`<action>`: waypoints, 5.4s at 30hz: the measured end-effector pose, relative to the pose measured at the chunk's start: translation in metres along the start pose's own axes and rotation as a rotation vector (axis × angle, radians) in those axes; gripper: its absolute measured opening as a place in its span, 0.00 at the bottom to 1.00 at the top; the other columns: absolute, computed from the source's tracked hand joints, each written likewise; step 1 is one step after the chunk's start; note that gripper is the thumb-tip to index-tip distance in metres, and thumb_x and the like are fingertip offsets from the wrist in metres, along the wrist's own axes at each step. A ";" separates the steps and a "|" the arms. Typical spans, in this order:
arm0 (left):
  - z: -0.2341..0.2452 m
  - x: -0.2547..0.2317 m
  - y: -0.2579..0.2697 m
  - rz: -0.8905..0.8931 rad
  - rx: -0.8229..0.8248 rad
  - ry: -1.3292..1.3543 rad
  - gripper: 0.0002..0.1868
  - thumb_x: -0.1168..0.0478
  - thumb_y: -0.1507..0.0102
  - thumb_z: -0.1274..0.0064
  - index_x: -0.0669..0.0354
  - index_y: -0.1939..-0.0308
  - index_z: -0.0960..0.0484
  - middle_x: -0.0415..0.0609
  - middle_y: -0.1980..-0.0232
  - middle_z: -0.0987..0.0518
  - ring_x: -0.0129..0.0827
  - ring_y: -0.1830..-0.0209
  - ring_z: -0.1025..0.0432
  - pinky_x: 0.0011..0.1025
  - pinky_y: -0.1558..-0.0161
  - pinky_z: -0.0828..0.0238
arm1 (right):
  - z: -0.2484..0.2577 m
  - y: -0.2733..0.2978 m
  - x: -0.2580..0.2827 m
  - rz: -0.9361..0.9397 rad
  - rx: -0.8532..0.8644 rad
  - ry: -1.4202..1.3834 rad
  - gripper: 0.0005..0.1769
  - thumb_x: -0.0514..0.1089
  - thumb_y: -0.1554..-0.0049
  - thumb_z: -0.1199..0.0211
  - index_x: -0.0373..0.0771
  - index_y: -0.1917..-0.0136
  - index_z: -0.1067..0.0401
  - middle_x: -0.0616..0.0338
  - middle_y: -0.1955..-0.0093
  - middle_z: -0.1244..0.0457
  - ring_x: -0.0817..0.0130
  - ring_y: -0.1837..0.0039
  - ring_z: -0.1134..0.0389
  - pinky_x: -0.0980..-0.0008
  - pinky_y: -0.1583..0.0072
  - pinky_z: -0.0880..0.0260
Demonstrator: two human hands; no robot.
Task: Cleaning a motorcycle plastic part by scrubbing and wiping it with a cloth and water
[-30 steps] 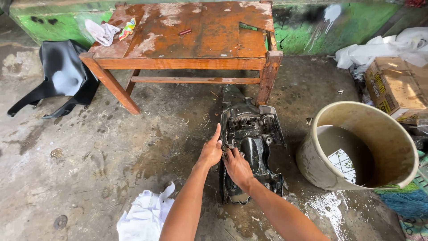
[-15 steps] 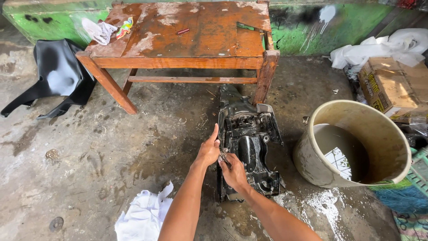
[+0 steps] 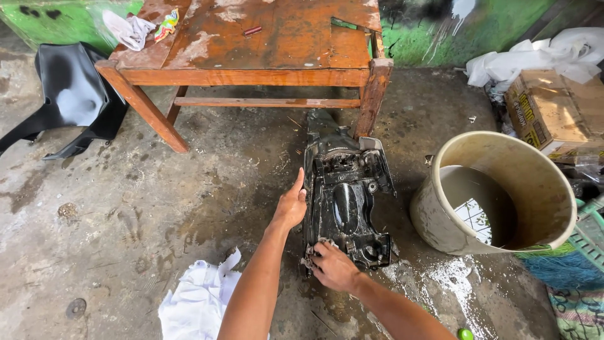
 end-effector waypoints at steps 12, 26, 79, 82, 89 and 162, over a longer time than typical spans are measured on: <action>0.009 -0.042 0.043 0.013 0.074 -0.088 0.36 0.59 0.30 0.70 0.29 0.20 0.61 0.68 0.30 0.31 0.59 0.28 0.38 0.51 0.24 0.49 | 0.112 -0.042 -0.057 -0.228 -0.516 -0.177 0.21 0.41 0.47 0.36 0.44 0.39 0.25 0.56 0.37 0.40 0.51 0.32 0.40 0.57 0.35 0.30; 0.008 -0.016 0.021 -0.037 -0.082 -0.051 0.36 0.58 0.32 0.68 0.26 0.20 0.53 0.58 0.31 0.27 0.54 0.33 0.32 0.46 0.35 0.32 | 0.206 -0.039 -0.101 -0.440 -0.872 -0.564 0.13 0.41 0.49 0.31 0.40 0.49 0.19 0.50 0.53 0.30 0.50 0.47 0.27 0.59 0.48 0.24; 0.000 -0.019 0.028 -0.078 -0.140 -0.155 0.36 0.62 0.30 0.68 0.34 0.19 0.56 0.61 0.32 0.27 0.56 0.36 0.29 0.49 0.39 0.27 | 0.320 -0.023 -0.085 -0.450 -1.193 -0.578 0.14 0.27 0.41 0.42 0.26 0.42 0.25 0.47 0.46 0.35 0.53 0.44 0.29 0.61 0.43 0.23; 0.000 -0.015 0.027 -0.087 -0.181 -0.158 0.35 0.62 0.31 0.66 0.37 0.19 0.53 0.61 0.34 0.26 0.56 0.37 0.28 0.49 0.41 0.25 | 0.340 -0.012 -0.105 -0.535 -1.235 -0.717 0.13 0.27 0.40 0.44 0.28 0.42 0.26 0.48 0.46 0.35 0.58 0.46 0.29 0.63 0.44 0.24; 0.016 -0.018 0.026 -0.233 -0.452 -0.160 0.27 0.61 0.34 0.58 0.43 0.30 0.29 0.50 0.45 0.23 0.45 0.48 0.24 0.42 0.48 0.25 | 0.346 0.023 -0.134 -0.440 -1.221 -0.691 0.10 0.34 0.44 0.39 0.37 0.49 0.23 0.51 0.51 0.36 0.57 0.47 0.32 0.59 0.47 0.33; -0.019 -0.114 -0.033 -0.109 -0.241 -1.182 0.36 0.62 0.34 0.66 0.56 0.21 0.53 0.42 0.16 0.57 0.31 0.16 0.67 0.45 0.19 0.83 | 0.339 -0.058 -0.131 -0.446 -0.097 -1.744 0.31 0.44 0.32 0.56 0.17 0.25 0.49 0.21 0.25 0.49 0.37 0.23 0.45 0.46 0.24 0.42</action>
Point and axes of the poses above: each hand's wrist, its own y-axis away from the middle knuckle, its own z-axis out of the back of the hand, x = y × z, the point moved 10 cm from there along -y, towards the middle knuckle
